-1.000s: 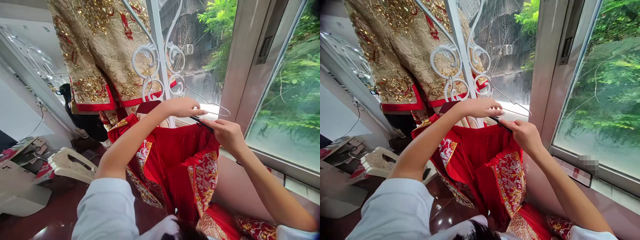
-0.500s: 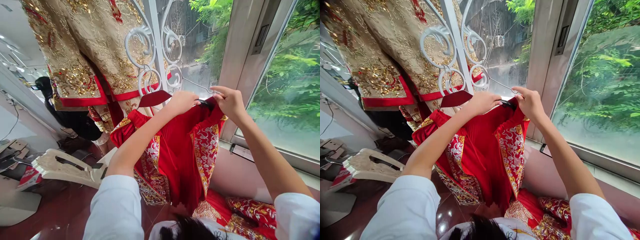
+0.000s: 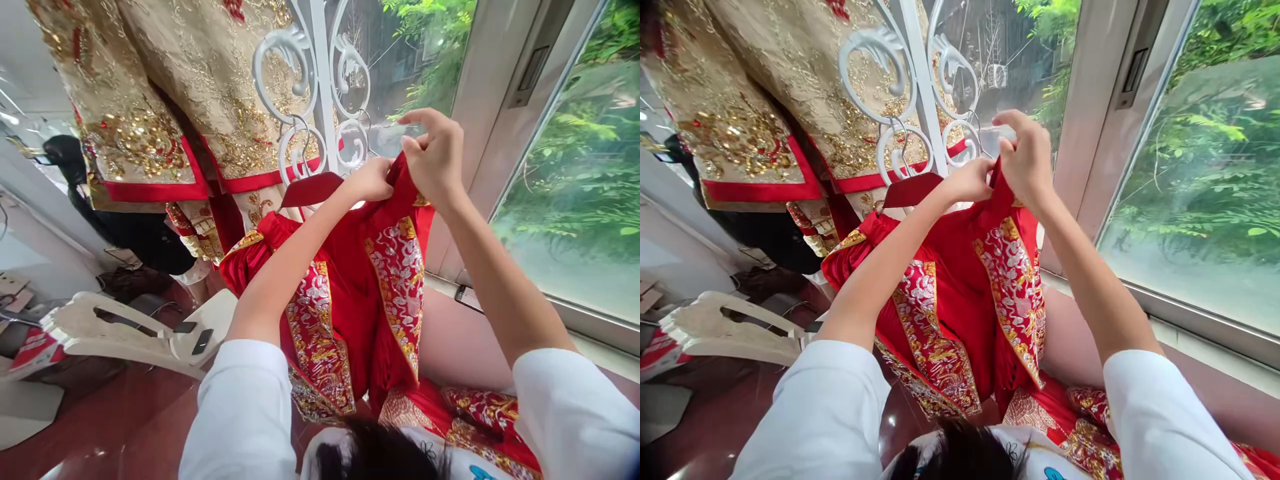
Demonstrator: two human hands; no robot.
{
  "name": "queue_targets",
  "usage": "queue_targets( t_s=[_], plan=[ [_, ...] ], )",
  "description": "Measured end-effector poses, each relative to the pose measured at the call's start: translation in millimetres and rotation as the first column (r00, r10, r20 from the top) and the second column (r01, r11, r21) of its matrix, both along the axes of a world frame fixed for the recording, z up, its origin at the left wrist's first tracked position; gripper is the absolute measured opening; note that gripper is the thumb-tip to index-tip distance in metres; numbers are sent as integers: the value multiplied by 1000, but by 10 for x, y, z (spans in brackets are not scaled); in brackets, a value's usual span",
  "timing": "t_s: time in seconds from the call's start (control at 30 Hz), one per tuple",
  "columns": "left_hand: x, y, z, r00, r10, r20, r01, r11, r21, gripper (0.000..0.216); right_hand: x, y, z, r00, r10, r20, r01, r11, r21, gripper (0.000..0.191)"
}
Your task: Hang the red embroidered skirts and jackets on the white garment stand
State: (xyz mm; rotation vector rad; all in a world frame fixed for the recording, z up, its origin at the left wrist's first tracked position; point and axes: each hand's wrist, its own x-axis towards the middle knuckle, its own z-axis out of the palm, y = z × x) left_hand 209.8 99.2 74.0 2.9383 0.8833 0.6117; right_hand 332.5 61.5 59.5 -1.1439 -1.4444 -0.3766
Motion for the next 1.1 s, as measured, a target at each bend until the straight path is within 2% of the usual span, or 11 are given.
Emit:
queue_targets(
  t_s=[0.07, 0.17, 0.3, 0.5, 0.6, 0.67, 0.73, 0.83, 0.87, 1.0, 1.1],
  plan=[
    [-62, 52, 16, 1000, -9, 4, 9, 999, -52, 32, -166, 83, -155, 1000, 31, -4, -31, 999, 31, 33],
    [-135, 155, -10, 995, -36, -97, 29, 997, -77, 34, -317, 206, -544, 995, 93, -22, -93, 996, -1, 35],
    [-165, 290, -141, 953, 15, -303, -6, 1000, 29, 24, -373, 209, -987, 982, 170, -79, -177, 981, -84, 43],
    [-236, 321, -291, 971, -73, -229, 106, 985, 133, 39, -337, 2, -1280, 939, 295, -177, -320, 938, -134, 46],
    [-286, 223, -251, 960, -127, -250, 153, 984, 91, 42, -144, 56, -1464, 936, 206, -285, -231, 971, -55, 38],
    [-306, 155, -205, 953, -139, -268, 155, 987, 41, 43, 26, 138, -1620, 917, 185, -353, -228, 970, -85, 36],
    [-316, 113, -169, 946, -162, -281, 172, 985, 9, 43, 164, 200, -1778, 855, 307, -418, -413, 890, -192, 35],
    [-336, 100, -143, 921, -207, -331, 223, 975, 13, 43, 240, 201, -1961, 703, 518, -488, -691, 661, -294, 38],
    [-348, 100, -137, 911, -205, -357, 235, 971, 41, 44, 233, 185, -1999, 694, 535, -483, -703, 647, -293, 39],
    [-411, 70, -75, 899, -78, -431, 183, 961, 207, 46, 160, 127, -2022, 799, 398, -451, -523, 830, -194, 38],
    [-415, 25, 14, 904, -78, -420, 149, 979, 139, 47, 167, 105, -1913, 842, 274, -466, -361, 926, -108, 35]
  ],
)
